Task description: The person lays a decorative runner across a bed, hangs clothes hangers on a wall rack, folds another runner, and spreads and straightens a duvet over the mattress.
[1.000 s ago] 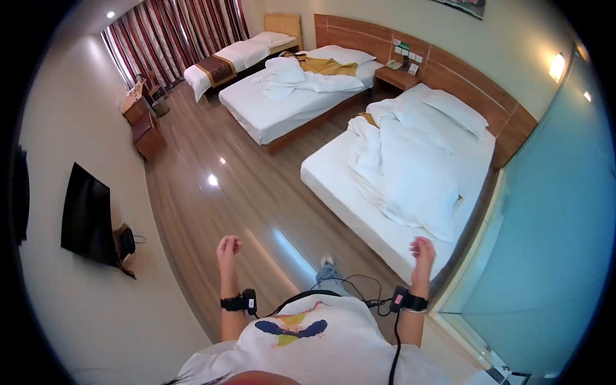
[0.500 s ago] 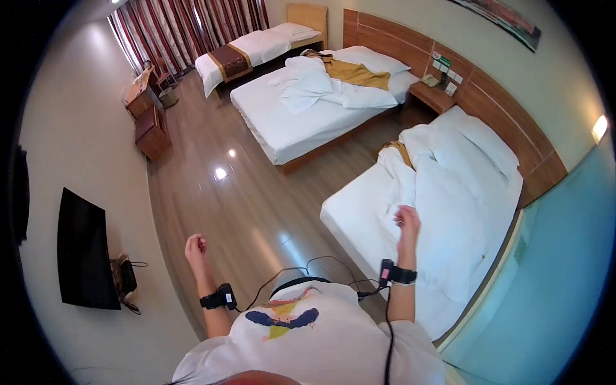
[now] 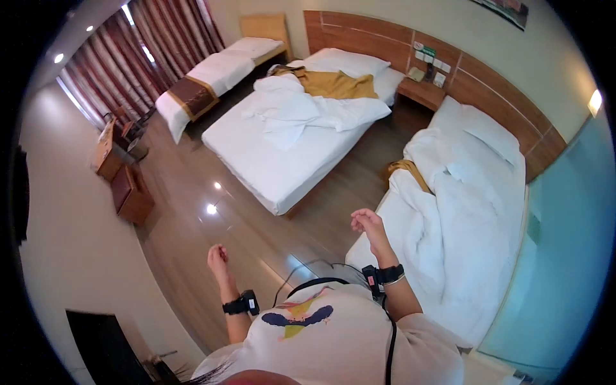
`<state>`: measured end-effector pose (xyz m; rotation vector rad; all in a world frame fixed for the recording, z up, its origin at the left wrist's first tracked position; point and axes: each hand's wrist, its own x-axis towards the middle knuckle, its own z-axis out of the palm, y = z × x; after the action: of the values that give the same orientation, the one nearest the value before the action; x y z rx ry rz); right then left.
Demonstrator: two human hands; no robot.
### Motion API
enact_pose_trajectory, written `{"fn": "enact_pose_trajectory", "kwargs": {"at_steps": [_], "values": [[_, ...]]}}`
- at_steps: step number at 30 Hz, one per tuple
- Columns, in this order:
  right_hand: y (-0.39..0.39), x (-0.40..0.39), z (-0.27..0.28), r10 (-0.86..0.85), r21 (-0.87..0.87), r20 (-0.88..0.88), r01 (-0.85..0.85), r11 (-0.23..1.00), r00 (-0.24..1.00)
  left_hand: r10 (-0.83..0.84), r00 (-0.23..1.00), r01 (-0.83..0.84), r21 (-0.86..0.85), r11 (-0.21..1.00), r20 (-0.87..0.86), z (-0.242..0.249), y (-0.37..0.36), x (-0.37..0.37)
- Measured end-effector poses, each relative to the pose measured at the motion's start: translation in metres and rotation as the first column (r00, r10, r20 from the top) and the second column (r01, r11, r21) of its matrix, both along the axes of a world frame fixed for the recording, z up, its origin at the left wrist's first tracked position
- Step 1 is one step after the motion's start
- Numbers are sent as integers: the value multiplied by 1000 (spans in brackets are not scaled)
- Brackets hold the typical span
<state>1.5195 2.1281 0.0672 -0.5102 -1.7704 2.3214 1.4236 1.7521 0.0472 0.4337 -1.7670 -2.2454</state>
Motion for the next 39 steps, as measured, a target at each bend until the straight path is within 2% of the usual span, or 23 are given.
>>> {"fn": "enact_pose_trajectory", "kwargs": {"at_steps": [4, 6, 9, 10, 12, 16, 18, 22, 24, 28, 31, 34, 36, 38, 39], "values": [[33, -20, -5, -166, -39, 11, 166, 985, 986, -154, 987, 156, 37, 987, -38, 17, 77, -75], [59, -38, -11, -222, -33, 45, 223, 974, 974, -286, 956, 287, 5, 958, -63, 19, 110, -120], [111, -62, -21, -426, -24, 75, 428, 903, 902, -371, 922, 374, 3, 928, -106, 21, 155, -177], [129, -71, -23, -428, -23, 66, 430, 902, 901, -373, 921, 376, 5, 927, -116, 21, 167, -195], [159, -90, -25, -575, -68, 82, 580, 812, 814, -339, 937, 342, 19, 940, -82, 21, 184, -231], [207, -134, -30, -662, -206, 35, 653, 729, 749, -289, 956, 292, 48, 955, -58, 32, 205, -300], [225, -162, -34, -664, -214, 42, 656, 724, 747, -294, 955, 295, 20, 955, -29, 36, 213, -330], [255, -226, -40, -625, -100, 84, 630, 770, 776, -246, 969, 247, 73, 966, -31, 40, 236, -384], [273, -256, -49, -347, -73, 152, 361, 930, 925, -191, 982, 191, 45, 981, -4, 28, 247, -409], [321, -316, -62, -234, 46, 278, 231, 972, 932, -133, 987, 128, 57, 990, 86, 13, 284, -471], [355, -362, -56, -283, 67, 306, 276, 959, 909, -109, 989, 98, 103, 990, 100, 9, 317, -525], [398, -412, -66, -322, 85, 310, 311, 947, 895, -160, 984, 150, 123, 981, 78, -2, 350, -579], [411, -451, -64, -306, 35, 214, 306, 951, 927, -169, 979, 154, 131, 979, 112, 7, 384, -599], [419, -488, -63, -274, 18, 236, 278, 960, 932, -255, 964, 246, 111, 963, 78, 7, 411, -619], [424, -505, -71, -240, -50, 236, 259, 965, 942, -286, 956, 278, 118, 953, 59, 6, 423, -627]]}}
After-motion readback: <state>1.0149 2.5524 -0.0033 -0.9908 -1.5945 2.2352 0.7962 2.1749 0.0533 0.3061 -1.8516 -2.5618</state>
